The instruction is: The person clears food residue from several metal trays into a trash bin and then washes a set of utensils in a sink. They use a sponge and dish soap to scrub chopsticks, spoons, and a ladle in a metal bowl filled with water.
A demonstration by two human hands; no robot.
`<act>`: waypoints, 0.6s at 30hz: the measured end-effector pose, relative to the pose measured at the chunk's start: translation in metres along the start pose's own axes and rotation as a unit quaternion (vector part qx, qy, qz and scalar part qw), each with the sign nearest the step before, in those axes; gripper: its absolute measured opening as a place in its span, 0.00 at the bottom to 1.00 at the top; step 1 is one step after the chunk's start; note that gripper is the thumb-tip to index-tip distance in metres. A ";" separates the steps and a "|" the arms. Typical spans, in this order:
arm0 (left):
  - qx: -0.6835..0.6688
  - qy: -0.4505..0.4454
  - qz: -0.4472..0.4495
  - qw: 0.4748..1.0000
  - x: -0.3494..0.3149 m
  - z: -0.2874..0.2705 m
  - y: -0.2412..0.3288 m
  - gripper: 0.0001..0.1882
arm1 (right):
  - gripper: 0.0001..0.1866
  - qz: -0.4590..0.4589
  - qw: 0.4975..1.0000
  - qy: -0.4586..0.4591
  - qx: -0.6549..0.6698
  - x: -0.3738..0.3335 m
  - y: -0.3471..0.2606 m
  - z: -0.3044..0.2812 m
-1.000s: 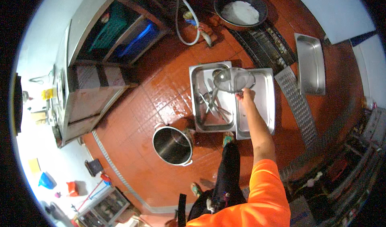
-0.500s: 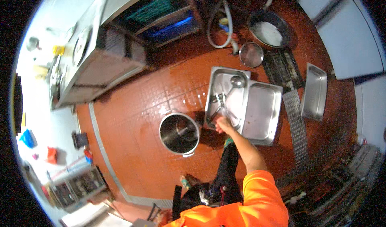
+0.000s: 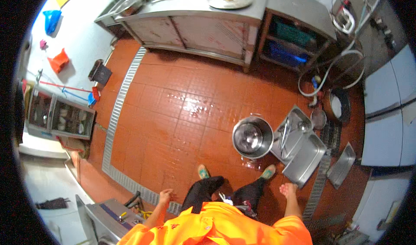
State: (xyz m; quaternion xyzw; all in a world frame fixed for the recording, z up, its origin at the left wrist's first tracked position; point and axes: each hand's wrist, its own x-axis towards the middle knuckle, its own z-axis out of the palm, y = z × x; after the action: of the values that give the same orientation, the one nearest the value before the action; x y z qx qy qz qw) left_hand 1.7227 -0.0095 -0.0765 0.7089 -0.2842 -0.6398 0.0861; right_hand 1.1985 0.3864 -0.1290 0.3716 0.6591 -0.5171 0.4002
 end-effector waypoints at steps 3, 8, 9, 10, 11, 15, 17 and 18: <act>-0.091 -0.002 0.028 0.995 0.022 -0.056 0.021 0.08 | 0.10 -0.039 0.991 -0.014 -0.127 -0.074 0.004 0.074; -0.182 0.032 -0.005 0.983 0.065 -0.121 0.026 0.09 | 0.09 -0.101 0.965 -0.141 -0.196 -0.131 -0.003 0.214; -0.205 0.034 -0.020 0.978 0.070 -0.132 0.030 0.10 | 0.07 -0.119 0.960 -0.135 -0.214 -0.139 -0.004 0.242; -0.187 0.055 -0.033 0.980 0.070 -0.136 0.029 0.10 | 0.05 -0.151 0.955 -0.128 -0.221 -0.149 -0.009 0.271; -0.205 0.041 -0.043 0.977 0.072 -0.140 0.028 0.10 | 0.05 -0.189 0.941 -0.176 -0.221 -0.149 -0.016 0.291; -0.200 0.025 -0.103 0.974 0.107 -0.161 0.043 0.09 | 0.19 -0.273 0.927 -0.194 -0.171 -0.175 -0.058 0.402; -0.203 0.024 -0.100 0.974 0.127 -0.171 0.073 0.10 | 0.24 -0.253 0.907 -0.313 -0.122 -0.216 -0.092 0.466; -0.217 0.019 -0.085 0.972 0.141 -0.177 0.093 0.10 | 0.24 -0.242 0.884 -0.381 -0.121 -0.245 -0.110 0.496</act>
State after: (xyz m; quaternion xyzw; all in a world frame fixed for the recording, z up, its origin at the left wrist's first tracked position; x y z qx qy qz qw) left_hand 1.8672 -0.2014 -0.1229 0.7069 -0.0753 -0.6776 0.1884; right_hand 1.2695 -0.1385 0.0649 -0.0767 0.5828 -0.6157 0.5248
